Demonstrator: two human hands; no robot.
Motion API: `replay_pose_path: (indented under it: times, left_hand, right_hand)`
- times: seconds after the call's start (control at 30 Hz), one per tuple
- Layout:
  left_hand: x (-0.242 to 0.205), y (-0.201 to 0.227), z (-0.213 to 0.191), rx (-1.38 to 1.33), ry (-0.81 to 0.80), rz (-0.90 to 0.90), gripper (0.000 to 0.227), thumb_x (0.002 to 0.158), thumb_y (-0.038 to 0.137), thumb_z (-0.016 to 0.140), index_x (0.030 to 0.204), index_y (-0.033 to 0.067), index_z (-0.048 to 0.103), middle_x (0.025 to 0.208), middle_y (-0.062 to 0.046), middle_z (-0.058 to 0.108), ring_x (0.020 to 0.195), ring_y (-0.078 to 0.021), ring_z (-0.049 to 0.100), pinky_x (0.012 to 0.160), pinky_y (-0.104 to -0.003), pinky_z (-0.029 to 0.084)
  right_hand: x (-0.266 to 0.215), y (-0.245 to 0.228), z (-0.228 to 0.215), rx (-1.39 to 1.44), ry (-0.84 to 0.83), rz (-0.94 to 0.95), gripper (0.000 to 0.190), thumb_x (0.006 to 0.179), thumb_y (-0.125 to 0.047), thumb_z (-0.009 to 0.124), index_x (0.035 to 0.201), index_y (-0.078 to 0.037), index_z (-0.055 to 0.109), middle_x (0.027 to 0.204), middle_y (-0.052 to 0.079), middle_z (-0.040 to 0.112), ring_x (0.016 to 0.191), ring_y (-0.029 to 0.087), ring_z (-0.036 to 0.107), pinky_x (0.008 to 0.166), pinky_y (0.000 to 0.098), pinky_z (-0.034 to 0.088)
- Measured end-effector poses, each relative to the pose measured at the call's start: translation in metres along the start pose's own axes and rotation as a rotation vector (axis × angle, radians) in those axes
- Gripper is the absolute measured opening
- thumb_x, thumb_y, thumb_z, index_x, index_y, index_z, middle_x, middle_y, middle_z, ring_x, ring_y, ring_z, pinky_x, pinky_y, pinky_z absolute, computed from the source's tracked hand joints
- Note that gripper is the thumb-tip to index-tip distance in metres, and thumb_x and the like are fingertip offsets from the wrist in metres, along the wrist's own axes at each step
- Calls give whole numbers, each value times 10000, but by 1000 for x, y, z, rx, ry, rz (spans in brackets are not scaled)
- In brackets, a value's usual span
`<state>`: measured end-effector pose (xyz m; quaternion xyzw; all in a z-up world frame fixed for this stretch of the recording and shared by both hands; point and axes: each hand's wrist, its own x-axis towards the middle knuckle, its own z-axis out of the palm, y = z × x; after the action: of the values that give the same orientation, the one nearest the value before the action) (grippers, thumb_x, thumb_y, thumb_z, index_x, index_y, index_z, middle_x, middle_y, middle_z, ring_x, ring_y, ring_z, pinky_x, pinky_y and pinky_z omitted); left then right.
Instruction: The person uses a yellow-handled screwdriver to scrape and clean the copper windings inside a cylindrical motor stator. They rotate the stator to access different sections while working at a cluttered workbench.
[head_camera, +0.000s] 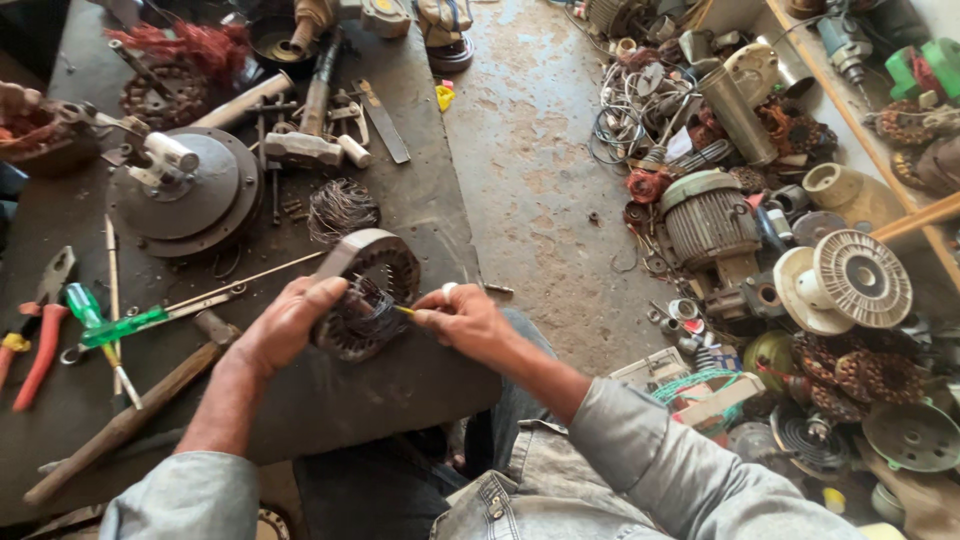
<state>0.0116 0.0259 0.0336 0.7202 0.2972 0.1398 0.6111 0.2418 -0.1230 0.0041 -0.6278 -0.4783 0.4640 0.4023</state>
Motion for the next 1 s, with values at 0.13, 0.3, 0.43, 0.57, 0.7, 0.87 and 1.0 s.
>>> replay_pose_path:
  times: [0.13,0.3,0.43,0.57,0.7,0.87,1.0]
  left_hand:
    - [-9,16,13,365,58,296,530,978,425,498,1240,-2,670,1245,-164,702,1153,-281,630,1020,-383,443]
    - [-13,4,18,461,101,177,555,947,439,567,1263,-8,663,1320,-212,652,1231,-358,588,1056,-430,395]
    - [-9,-4,8,458,124,204,594,982,458,561,1329,-21,611,1353,-215,618,1271,-349,546,1049,-428,388]
    - [0,4,3,255,-10,194,559,956,478,502,1207,9,674,1122,-134,736,1064,-246,657,959,-363,473]
    - [-2,-5,2,157,37,118,526,963,465,531,1132,3,718,1057,-118,732,992,-192,630,895,-342,494]
    - [1,-19,-6,31,27,41,540,1033,457,519,1090,-26,751,971,-112,720,901,-178,595,827,-356,488]
    - [6,-12,-3,4,32,134,493,979,424,520,1219,23,678,1059,-17,713,969,-100,608,878,-285,493]
  right_hand:
    - [-16,-39,17,-85,99,-6,261,909,-229,670,1077,-66,785,852,109,782,781,179,715,723,345,558]
    - [-39,-36,6,-335,91,-114,303,930,-280,646,1155,-106,751,939,143,765,854,275,742,772,394,560]
    - [-32,-17,-32,-744,191,-105,326,1007,-260,675,1298,-135,597,1038,178,711,1004,360,683,875,499,506]
    - [-11,-22,-27,-581,379,-447,666,859,-300,813,1401,-196,441,1233,128,653,1076,358,683,883,468,550]
    - [7,-46,-11,-664,278,-579,888,770,-343,867,1508,-198,395,1317,120,606,976,387,689,785,490,558]
    - [35,-41,-8,-766,268,-660,881,805,-374,851,1529,-217,374,1299,71,634,921,366,717,731,470,576]
    - [37,-39,-7,-843,304,-640,846,817,-421,857,1487,-215,384,1250,90,636,871,380,708,699,487,564]
